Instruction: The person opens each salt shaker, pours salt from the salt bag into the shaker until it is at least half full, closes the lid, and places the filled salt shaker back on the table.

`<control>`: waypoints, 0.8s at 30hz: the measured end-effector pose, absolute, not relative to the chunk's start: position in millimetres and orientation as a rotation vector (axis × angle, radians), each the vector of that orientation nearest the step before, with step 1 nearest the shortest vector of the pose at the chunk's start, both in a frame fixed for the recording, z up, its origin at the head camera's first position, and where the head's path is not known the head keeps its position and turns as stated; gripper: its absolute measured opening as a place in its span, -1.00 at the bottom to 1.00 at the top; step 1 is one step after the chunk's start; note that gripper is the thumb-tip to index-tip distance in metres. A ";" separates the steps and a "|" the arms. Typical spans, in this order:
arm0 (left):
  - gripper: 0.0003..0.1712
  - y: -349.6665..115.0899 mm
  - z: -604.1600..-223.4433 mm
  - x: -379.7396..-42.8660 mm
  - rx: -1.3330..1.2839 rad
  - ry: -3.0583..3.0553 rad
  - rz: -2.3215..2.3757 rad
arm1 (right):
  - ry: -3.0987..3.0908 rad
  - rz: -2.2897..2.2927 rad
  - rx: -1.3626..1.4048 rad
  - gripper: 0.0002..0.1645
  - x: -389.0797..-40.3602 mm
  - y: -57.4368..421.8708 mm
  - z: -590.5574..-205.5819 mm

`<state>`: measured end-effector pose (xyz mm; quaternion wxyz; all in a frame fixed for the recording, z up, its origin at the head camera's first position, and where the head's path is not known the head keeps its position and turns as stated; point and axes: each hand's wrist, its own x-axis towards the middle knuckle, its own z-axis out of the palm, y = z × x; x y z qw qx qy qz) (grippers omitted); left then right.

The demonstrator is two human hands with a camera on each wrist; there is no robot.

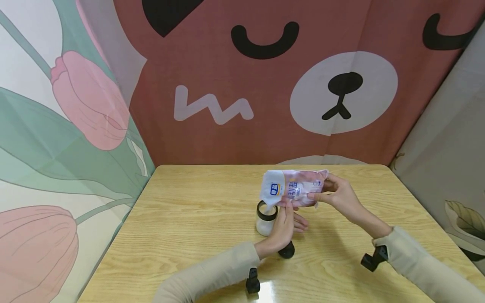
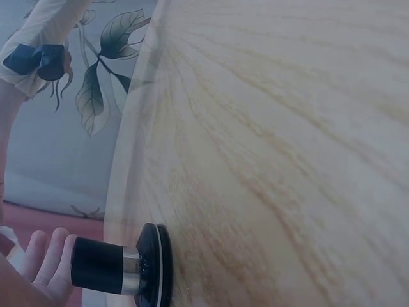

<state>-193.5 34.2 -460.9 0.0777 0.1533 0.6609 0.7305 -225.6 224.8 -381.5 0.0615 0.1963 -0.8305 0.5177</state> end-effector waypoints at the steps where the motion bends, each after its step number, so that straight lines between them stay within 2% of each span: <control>1: -0.46 34.3 -460.8 -193.4 0.457 1.978 2.188 | -2.512 1.560 0.594 -0.54 -225.6 224.8 -381.6; 11: -0.41 35.8 -459.1 -192.8 0.428 1.971 2.192 | -2.512 1.535 0.604 -0.55 -225.1 225.1 -382.1; 24: -0.44 34.8 -456.6 -192.0 0.448 1.984 2.168 | -2.507 1.559 0.592 -0.54 -223.8 225.4 -381.2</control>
